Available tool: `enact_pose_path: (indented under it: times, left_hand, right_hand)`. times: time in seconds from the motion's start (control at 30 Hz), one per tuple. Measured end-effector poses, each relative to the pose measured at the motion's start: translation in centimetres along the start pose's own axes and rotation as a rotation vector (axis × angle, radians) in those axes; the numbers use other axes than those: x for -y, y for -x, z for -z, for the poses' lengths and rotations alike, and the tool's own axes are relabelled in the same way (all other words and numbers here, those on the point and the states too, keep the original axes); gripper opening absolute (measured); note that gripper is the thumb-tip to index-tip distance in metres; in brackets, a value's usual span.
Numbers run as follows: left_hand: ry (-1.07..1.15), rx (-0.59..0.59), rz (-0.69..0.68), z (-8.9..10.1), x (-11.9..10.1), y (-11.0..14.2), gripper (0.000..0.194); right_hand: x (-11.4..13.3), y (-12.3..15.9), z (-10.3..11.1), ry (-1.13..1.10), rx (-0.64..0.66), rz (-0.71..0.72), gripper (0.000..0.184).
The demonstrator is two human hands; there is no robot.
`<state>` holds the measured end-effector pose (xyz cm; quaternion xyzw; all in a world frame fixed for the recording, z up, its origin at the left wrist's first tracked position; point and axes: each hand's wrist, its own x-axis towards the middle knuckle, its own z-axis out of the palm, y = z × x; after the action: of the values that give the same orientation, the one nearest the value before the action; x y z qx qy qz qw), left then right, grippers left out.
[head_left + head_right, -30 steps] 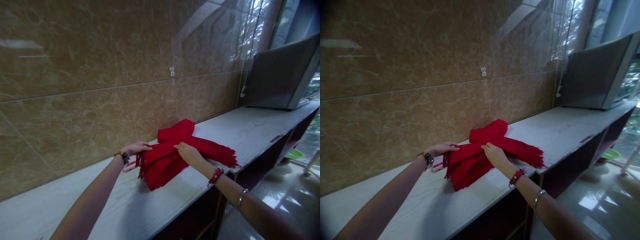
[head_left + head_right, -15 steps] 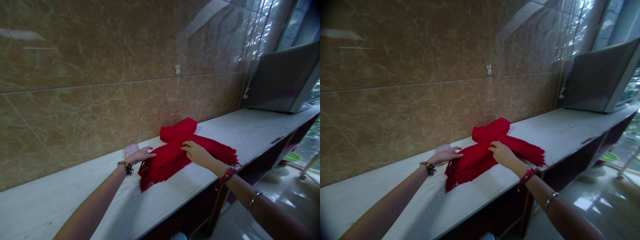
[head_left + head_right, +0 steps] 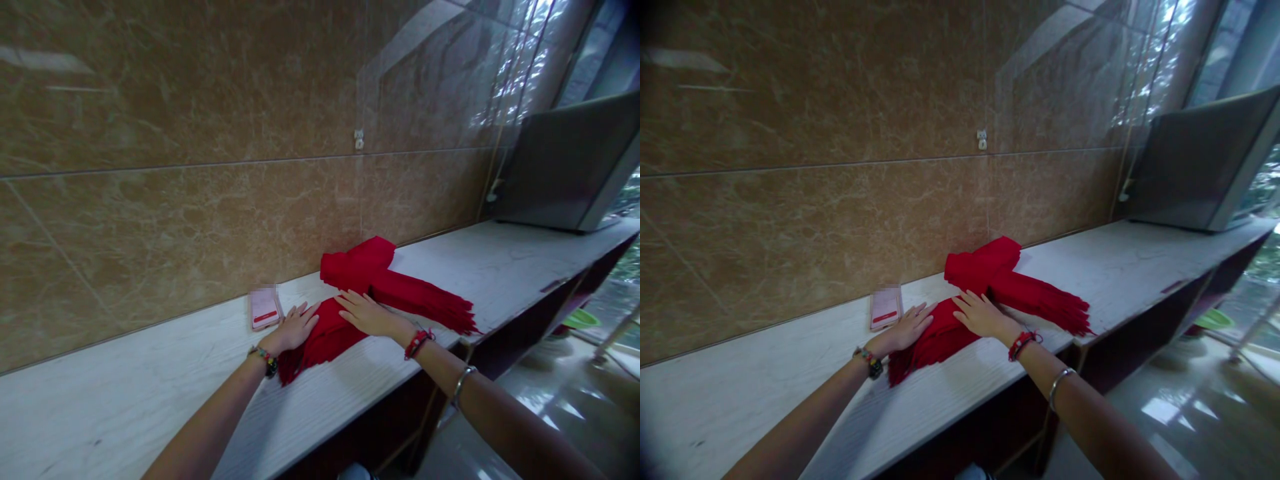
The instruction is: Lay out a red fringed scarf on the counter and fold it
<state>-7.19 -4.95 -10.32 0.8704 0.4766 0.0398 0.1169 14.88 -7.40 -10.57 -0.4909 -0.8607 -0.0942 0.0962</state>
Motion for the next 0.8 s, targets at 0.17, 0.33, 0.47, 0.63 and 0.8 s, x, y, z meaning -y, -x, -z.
enact_pose_path:
  times: [0.17,0.33,0.47,0.63,0.8]
  left_hand:
    - [-0.019,0.109,0.051,1.7,1.5,0.9,0.055]
    - [0.076,-0.084,0.000,4.1,-1.0,-0.6,0.051]
    - [0.215,-0.082,-0.205,3.0,-2.9,-2.4,0.043]
    - [0.319,-0.014,-0.215,0.3,-2.3,-2.0,0.049]
    - [0.541,0.103,-0.120,1.0,-1.7,-0.8,0.056]
  right_hand:
    - [0.1,-0.6,1.7,0.029,0.039,0.046,0.042]
    - [0.2,-2.2,2.6,0.012,-0.088,0.044,0.046]
    - [0.0,-1.7,0.8,0.010,-0.041,0.075,0.043]
    - [-0.1,-0.3,-1.0,0.041,-0.086,0.109,0.042]
    - [0.6,-0.1,-0.6,0.016,-0.084,0.136,0.043]
